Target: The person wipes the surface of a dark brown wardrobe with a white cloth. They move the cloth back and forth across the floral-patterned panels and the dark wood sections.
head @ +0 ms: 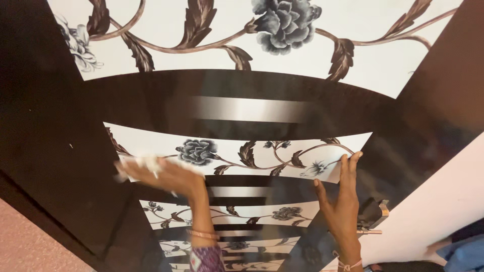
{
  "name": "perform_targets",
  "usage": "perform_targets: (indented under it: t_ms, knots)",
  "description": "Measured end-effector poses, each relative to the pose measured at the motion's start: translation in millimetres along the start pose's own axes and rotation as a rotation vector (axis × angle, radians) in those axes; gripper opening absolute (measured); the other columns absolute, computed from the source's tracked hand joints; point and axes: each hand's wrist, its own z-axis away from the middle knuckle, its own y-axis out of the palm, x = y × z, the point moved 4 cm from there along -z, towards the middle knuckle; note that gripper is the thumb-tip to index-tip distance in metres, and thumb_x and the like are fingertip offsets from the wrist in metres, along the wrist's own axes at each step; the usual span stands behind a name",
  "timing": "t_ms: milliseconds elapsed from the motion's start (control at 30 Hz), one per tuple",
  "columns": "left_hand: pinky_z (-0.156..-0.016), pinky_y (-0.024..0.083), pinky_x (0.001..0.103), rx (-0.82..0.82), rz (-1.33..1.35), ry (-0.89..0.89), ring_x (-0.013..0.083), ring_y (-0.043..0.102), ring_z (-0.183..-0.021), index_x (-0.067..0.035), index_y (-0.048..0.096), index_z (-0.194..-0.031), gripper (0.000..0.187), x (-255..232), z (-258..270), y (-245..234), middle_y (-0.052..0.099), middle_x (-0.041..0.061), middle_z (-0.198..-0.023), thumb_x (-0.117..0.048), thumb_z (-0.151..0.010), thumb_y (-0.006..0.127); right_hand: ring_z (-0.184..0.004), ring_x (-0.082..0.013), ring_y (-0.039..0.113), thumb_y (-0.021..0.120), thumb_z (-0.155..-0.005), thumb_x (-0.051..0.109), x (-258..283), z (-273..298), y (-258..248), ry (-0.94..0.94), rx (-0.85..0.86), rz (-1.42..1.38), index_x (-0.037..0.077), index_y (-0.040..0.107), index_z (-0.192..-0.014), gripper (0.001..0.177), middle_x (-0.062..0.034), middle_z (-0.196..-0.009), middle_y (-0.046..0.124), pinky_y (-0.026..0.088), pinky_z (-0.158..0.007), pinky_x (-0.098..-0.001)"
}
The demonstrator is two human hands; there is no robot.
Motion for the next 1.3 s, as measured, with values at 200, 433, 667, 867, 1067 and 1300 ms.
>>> perform_targets:
  t_ms: [200,433,667,867,1067,1300]
  knots:
    - [-0.131,0.029,0.049,0.008,0.012,0.433,0.0246,0.019,-0.159,-0.010,0.016,-0.166,0.063,-112.5,-105.8,82.4,0.008,0.003,-0.173,-0.047,-0.121,0.041,-0.151,-0.0393,0.034,0.074,-0.087,0.020,-4.1,0.2,-2.0,-0.036,-0.010,-0.001,0.005,0.031,-0.159,0.085,-0.0223,-0.171,0.017,0.044,-0.110,-0.0436]
    - [-0.133,0.027,0.048,0.069,-0.016,0.679,0.0236,0.019,-0.160,-0.013,0.017,-0.167,0.061,-149.2,-143.7,112.6,0.011,0.004,-0.173,-0.047,-0.122,0.041,-0.152,-0.0411,0.032,0.074,-0.087,0.019,-1.5,-1.8,0.9,-0.055,-0.025,-0.003,0.003,0.030,-0.158,0.085,-0.0241,-0.170,0.016,0.042,-0.111,-0.0441]
    - [-0.134,0.026,0.046,-0.001,-0.147,0.538,0.0225,0.019,-0.161,-0.015,0.018,-0.168,0.060,-127.2,-146.9,99.1,0.014,0.004,-0.173,-0.048,-0.123,0.040,-0.153,-0.0396,0.034,0.073,-0.090,0.020,-4.1,-1.2,-5.0,-0.035,-0.002,-0.032,0.005,0.033,-0.159,0.081,-0.0233,-0.172,0.017,0.040,-0.114,-0.0446]
    - [-0.138,0.024,0.051,0.060,-0.087,0.244,0.0324,0.020,-0.164,-0.001,0.006,-0.168,0.069,-32.2,-51.3,7.4,0.010,0.015,-0.174,-0.044,-0.123,0.035,-0.156,-0.0441,0.027,0.073,-0.090,0.023,0.9,1.8,6.3,-0.078,-0.050,-0.010,0.000,0.028,-0.160,0.086,-0.0264,-0.171,0.012,0.039,-0.116,-0.0445]
    - [-0.130,0.025,0.049,-0.055,-0.105,-0.164,0.0383,0.028,-0.158,0.004,0.013,-0.162,0.072,70.1,37.1,-47.4,0.022,0.023,-0.169,-0.046,-0.113,0.030,-0.155,-0.0460,0.025,0.075,-0.088,0.024,3.1,2.7,11.3,-0.091,-0.059,0.033,-0.003,0.026,-0.159,0.090,-0.0288,-0.170,0.010,0.040,-0.115,-0.0462]
    - [-0.135,0.020,0.051,-0.068,-0.244,0.012,0.0377,0.020,-0.161,-0.002,0.019,-0.163,0.065,63.3,39.5,-18.6,0.017,0.022,-0.174,-0.046,-0.116,0.024,-0.151,-0.0408,0.034,0.075,-0.086,0.023,-2.1,2.9,-2.1,-0.060,-0.011,0.022,0.004,0.030,-0.158,0.087,-0.0208,-0.172,0.014,0.045,-0.110,-0.0460]
